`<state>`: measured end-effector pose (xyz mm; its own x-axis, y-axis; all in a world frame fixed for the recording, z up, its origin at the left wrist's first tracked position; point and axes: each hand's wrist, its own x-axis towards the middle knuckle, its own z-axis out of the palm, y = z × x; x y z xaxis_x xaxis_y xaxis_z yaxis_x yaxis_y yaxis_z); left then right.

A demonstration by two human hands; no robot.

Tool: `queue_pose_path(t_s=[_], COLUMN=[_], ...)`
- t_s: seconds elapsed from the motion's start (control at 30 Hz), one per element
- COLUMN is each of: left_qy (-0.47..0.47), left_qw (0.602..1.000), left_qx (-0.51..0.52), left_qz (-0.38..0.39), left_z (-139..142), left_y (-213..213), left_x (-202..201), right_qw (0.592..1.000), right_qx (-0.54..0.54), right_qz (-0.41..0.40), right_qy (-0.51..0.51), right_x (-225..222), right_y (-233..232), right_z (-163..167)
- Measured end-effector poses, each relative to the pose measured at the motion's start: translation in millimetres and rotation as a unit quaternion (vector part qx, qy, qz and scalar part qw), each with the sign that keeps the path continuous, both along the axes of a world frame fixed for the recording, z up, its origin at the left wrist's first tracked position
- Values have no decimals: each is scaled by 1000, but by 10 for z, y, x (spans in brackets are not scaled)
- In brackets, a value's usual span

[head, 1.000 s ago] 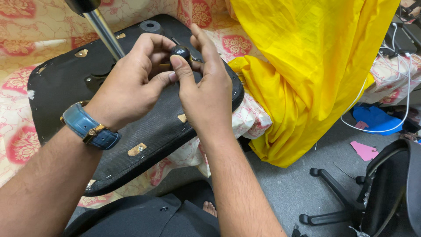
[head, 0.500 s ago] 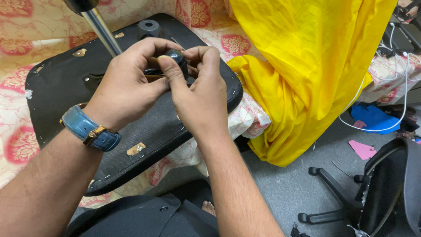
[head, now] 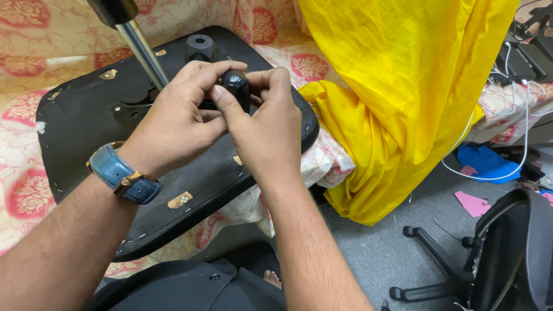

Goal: The person holds an office chair seat upside down on a bed and twists a black plastic component onto the metal gas lift cylinder by hand, repeatedly turning and pressing it to seat it on the cylinder.

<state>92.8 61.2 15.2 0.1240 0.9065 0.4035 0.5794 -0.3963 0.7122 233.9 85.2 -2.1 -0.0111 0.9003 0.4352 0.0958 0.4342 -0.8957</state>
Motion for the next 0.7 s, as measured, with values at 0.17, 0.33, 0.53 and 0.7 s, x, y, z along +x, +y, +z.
queue_pose_path(t_s=[0.17,0.33,0.53,0.7], left_qy=[94,-26,-134,-185], left_qw=[993,1000,987,979], left_qx=[66,-11,-86,-81], left_qz=[39,12,19,9], left_z=[-20,-99,-117,-118], left_y=[18,18,44,40], left_x=[-15,-49,-125,-158], right_qw=[998,996,993,999], right_qx=[-7,67,0,11], right_qz=[-32,6,114,42], right_qy=[-55,-64,12,-28], right_x=[20,34,44,84], right_y=[-26,18,74,86], right_z=[-3,-90,-172,-81])
